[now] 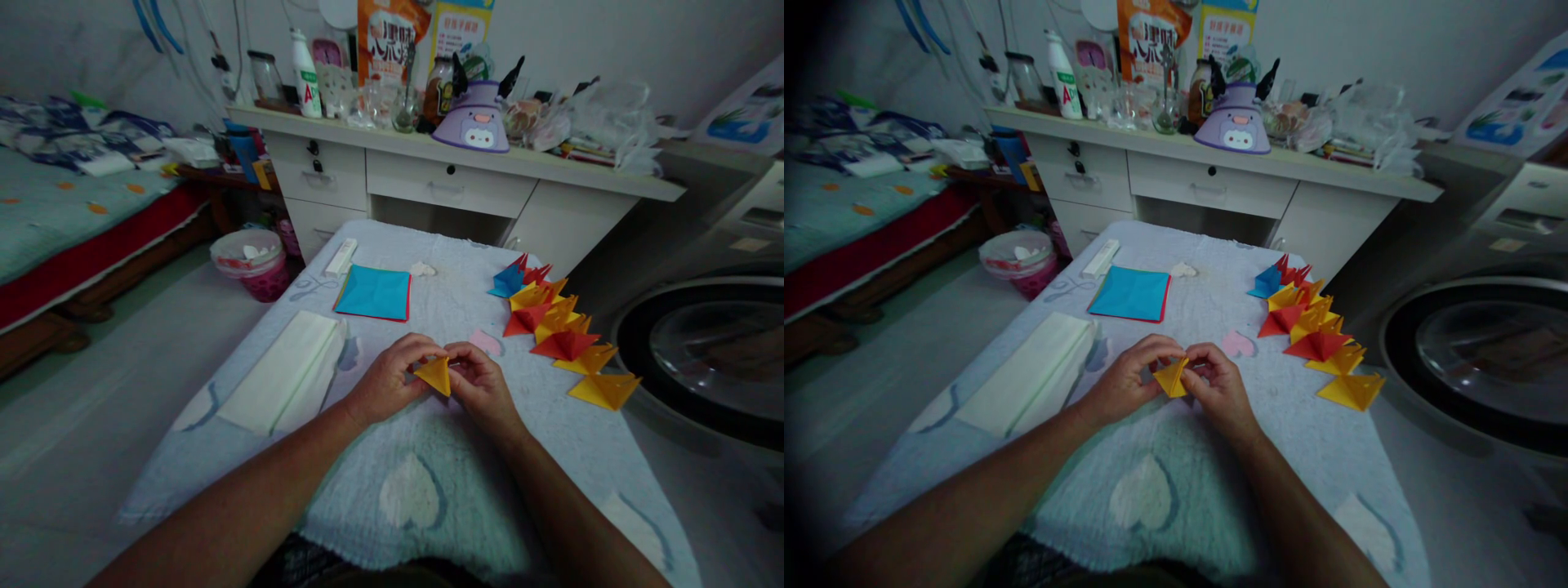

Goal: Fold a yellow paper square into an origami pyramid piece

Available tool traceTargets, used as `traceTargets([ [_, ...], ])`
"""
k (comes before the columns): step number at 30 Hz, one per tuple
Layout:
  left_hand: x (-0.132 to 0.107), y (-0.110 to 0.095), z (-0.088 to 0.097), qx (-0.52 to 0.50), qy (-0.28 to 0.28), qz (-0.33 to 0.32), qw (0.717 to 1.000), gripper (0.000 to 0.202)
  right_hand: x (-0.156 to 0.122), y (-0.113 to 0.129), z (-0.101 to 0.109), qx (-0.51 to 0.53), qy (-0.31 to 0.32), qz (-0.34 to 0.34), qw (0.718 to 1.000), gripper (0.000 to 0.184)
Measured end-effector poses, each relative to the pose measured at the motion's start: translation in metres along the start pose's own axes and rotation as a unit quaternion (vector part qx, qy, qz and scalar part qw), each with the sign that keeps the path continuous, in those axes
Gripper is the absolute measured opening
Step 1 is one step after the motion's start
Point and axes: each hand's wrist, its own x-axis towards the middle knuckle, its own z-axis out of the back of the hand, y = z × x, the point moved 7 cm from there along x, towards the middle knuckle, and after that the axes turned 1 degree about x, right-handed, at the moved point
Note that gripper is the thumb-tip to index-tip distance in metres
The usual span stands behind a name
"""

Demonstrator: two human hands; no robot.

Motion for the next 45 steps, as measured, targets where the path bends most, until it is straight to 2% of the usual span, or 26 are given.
traceTargets([
  [8,0.0,-0.004,-0.001,-0.014,0.016,-0.003,1.0,0.037,-0.001,0.002,-0.003,-0.044,0.009,0.018,0.999,0.023],
  [14,-0.001,-0.003,0.001,-0.025,-0.007,-0.013,1.0,0.034,-0.001,0.009,-0.003,-0.09,0.02,0.05,0.994,0.019],
  [19,-0.001,0.0,0.007,0.014,-0.039,-0.01,0.999,0.023,-0.002,0.017,-0.001,-0.115,0.012,0.087,0.989,0.01],
  [23,-0.001,0.001,0.008,0.0,-0.042,0.016,0.999,0.015,-0.002,0.022,-0.003,-0.131,0.014,0.1,0.986,0.006],
  [27,-0.001,0.004,0.005,-0.013,-0.022,0.071,0.997,0.008,-0.004,0.021,-0.004,-0.131,0.016,0.067,0.989,0.01],
  [31,-0.002,0.005,0.006,-0.023,-0.029,0.087,0.996,0.008,-0.008,0.02,-0.008,-0.076,0.044,0.022,0.996,0.015],
  [34,-0.003,0.011,0.006,-0.05,-0.033,0.114,0.992,0.013,-0.011,0.021,-0.012,-0.051,0.068,0.012,0.996,0.018],
  [37,-0.005,0.017,0.003,-0.085,-0.032,0.152,0.984,0.019,-0.011,0.016,-0.011,-0.054,0.056,0.002,0.997,0.021],
  [42,-0.007,0.025,-0.008,-0.187,-0.003,0.201,0.962,0.032,-0.007,0.003,-0.01,-0.012,0.038,-0.038,0.998,0.021],
  [45,-0.008,0.029,-0.014,-0.201,0.023,0.222,0.954,0.036,-0.006,0.003,-0.01,0.013,0.034,-0.041,0.999,0.023],
])
